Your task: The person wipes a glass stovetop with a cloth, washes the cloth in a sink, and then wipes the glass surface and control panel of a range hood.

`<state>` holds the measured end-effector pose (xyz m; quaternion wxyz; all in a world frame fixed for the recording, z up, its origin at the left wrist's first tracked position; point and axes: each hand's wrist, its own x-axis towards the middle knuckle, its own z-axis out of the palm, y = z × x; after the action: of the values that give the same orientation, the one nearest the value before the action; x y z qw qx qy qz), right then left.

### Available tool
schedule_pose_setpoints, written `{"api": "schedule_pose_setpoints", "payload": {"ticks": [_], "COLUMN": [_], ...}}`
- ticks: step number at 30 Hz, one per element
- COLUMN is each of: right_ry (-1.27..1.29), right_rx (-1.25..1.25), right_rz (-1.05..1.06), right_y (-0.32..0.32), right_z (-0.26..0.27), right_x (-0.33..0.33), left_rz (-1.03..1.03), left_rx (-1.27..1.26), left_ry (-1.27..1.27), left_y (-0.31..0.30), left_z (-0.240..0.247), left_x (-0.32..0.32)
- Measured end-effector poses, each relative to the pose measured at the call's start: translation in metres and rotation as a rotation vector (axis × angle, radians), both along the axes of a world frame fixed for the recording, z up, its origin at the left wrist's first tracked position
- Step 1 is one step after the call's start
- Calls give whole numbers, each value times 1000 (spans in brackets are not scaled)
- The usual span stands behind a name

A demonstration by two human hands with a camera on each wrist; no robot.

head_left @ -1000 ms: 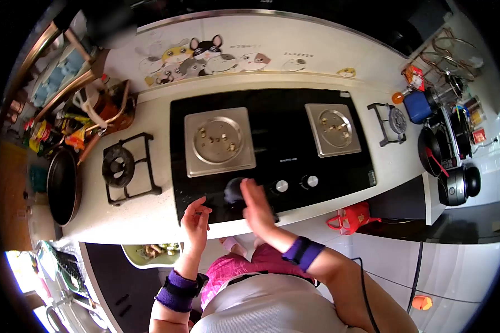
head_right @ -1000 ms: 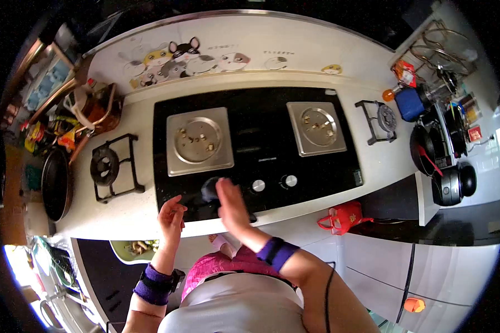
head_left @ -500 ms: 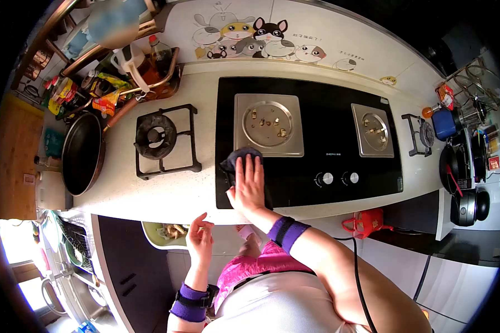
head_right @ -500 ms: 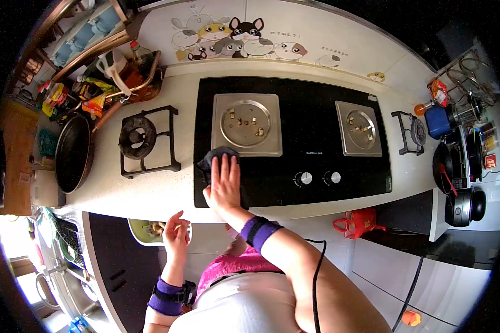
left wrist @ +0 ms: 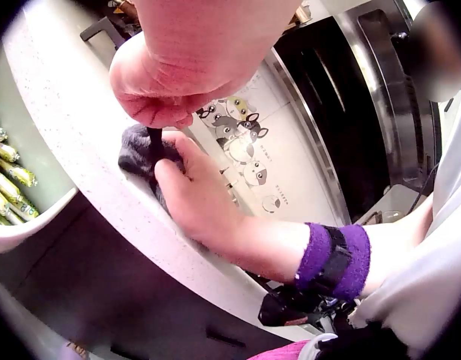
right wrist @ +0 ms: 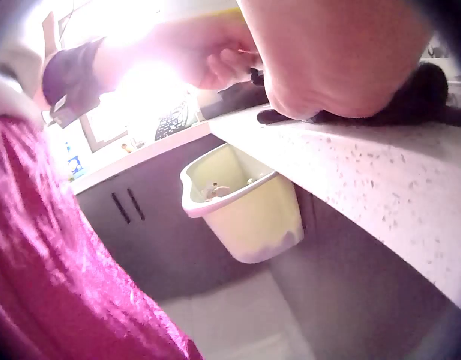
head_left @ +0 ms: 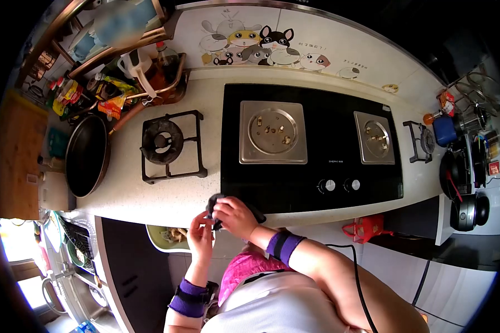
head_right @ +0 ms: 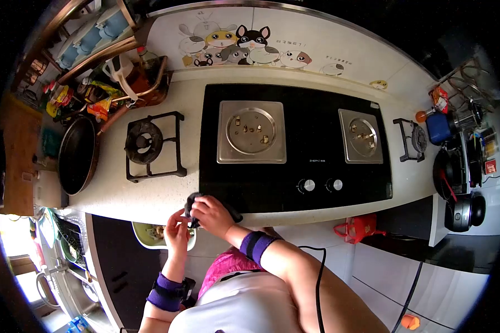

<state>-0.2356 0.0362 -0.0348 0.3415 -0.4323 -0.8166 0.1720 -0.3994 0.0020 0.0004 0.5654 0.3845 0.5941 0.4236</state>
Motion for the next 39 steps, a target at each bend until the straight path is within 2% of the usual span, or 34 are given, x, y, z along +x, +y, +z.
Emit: {"api": "schedule_pose_setpoints", "payload": {"ticks": [4, 8, 10, 14, 16, 17, 18, 20, 22, 23, 26, 28, 29, 32, 36, 39], "right_ry": [-25, -39, -74, -98, -4, 198, 288, 436, 476, 452, 131, -126, -113, -126, -253, -299], "right_rx": [93, 42, -13, -334, -588, -567, -604, -520, -361, -321, -225, 4, 12, -8, -80, -98], "right_rz": [188, 299, 331, 361, 257, 197, 122, -41, -140, -169, -160, -223, -268, -202, -24, 5], "right_y": [-4, -14, -21, -16, 15, 37, 62, 115, 169, 190, 221, 215, 208, 180, 124, 125], "right_z": [-19, -25, -8, 26, 47, 52, 59, 53, 48, 43, 24, 1, -5, -8, 6, 6], "right_x": [11, 51, 85, 147, 162, 165, 167, 169, 158, 148, 112, 95, 89, 88, 89, 86], "left_rz": [56, 78, 90, 103, 97, 112, 118, 134, 156, 164, 187, 201, 201, 196, 194, 167], "left_rx": [113, 86, 65, 60, 88, 63, 53, 32, 32, 23, 4, -5, -17, -28, -59, -51], "left_ry": [25, 53, 64, 46, 63, 58, 55, 53, 44, 53, 17, -14, -16, -30, -37, -46], "left_y": [19, 25, 26, 28, 28, 28, 29, 29, 27, 26, 22, 18, 16, 16, 21, 29], "left_z": [9, 15, 16, 8, 1, 2, 5, 11, 12, 11, 8, 4, 2, 2, -3, -5], "left_x": [4, 7, 9, 14, 16, 18, 21, 26, 29, 31, 37, 39, 40, 44, 52, 56]}}
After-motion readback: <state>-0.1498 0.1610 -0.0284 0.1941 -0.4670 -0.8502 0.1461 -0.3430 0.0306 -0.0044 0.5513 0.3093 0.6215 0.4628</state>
